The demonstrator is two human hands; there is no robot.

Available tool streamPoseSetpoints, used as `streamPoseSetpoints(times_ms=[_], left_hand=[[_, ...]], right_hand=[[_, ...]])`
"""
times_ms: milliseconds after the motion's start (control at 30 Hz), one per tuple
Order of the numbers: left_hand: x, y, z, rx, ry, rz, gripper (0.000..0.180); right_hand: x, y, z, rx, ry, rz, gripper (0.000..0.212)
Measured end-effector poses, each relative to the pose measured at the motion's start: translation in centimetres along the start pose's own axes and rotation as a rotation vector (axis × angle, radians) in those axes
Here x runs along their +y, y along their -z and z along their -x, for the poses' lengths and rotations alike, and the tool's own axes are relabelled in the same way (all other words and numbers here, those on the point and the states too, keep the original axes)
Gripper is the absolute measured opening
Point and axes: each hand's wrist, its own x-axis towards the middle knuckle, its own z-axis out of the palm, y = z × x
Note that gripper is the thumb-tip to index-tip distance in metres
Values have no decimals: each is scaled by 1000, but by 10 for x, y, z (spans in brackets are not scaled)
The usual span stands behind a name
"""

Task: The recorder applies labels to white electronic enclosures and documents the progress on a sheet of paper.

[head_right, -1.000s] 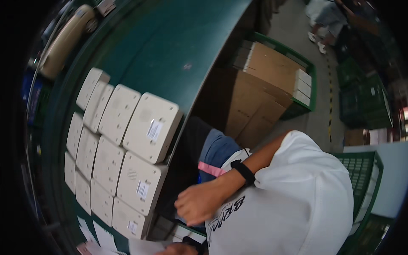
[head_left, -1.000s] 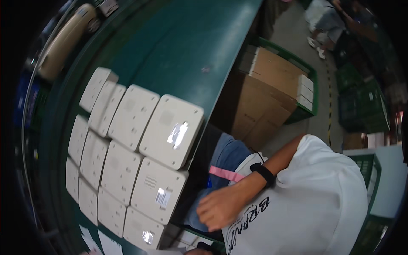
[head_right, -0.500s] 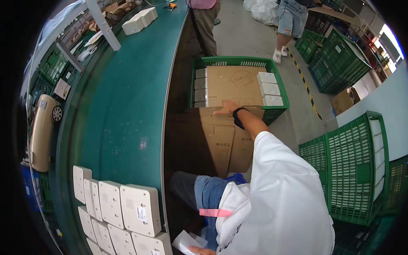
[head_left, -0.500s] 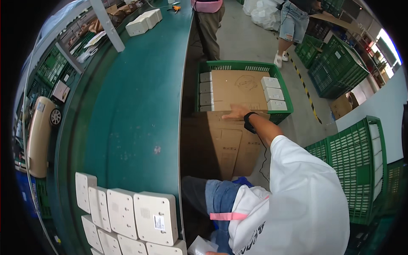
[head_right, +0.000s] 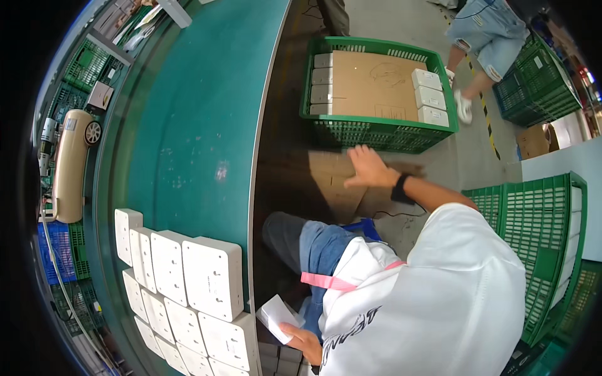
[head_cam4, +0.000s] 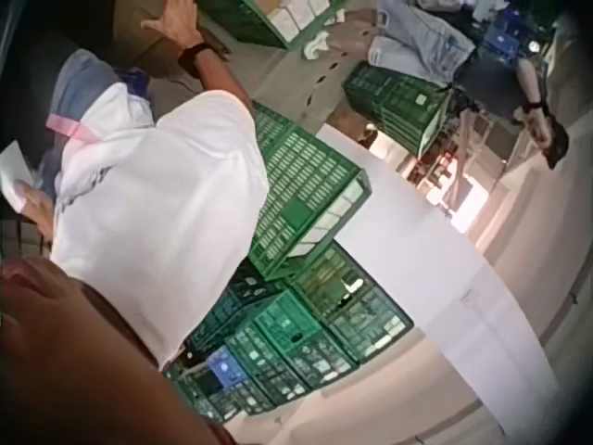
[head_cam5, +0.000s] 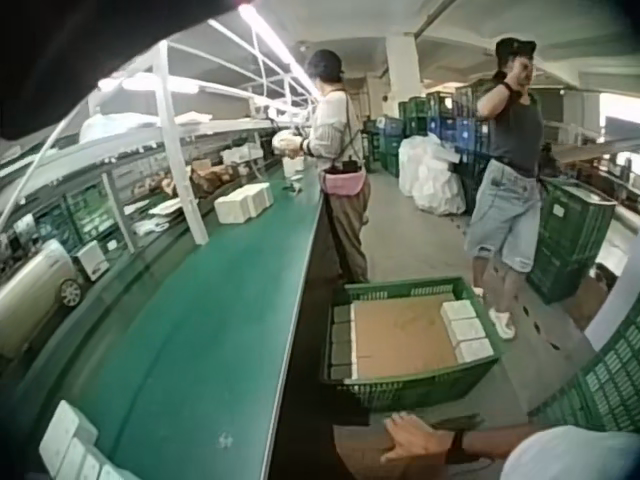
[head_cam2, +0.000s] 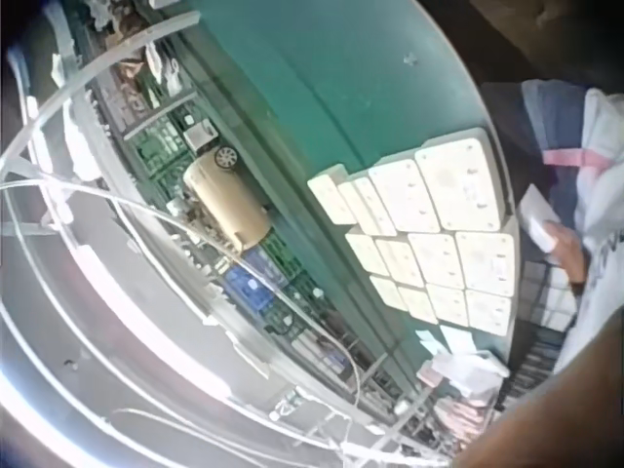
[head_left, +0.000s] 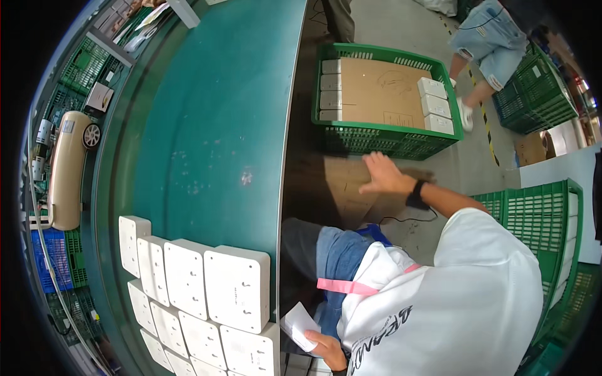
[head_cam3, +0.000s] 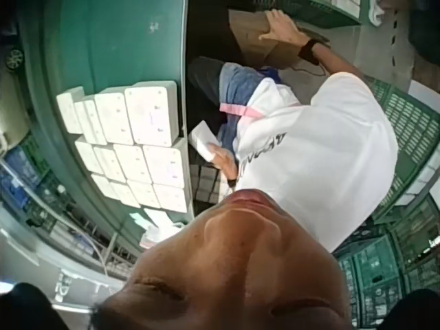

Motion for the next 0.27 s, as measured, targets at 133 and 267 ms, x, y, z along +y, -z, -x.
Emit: streamPoseSetpoints(times_ms=[133,267], left_hand=[[-3,5,1,-45,31,12,56],[-23,11,0,-26,3,41,56]], right_hand=[[-79,-14,66,-24,40,-103,89],[-105,-19,63,-349,-77,-151,84]])
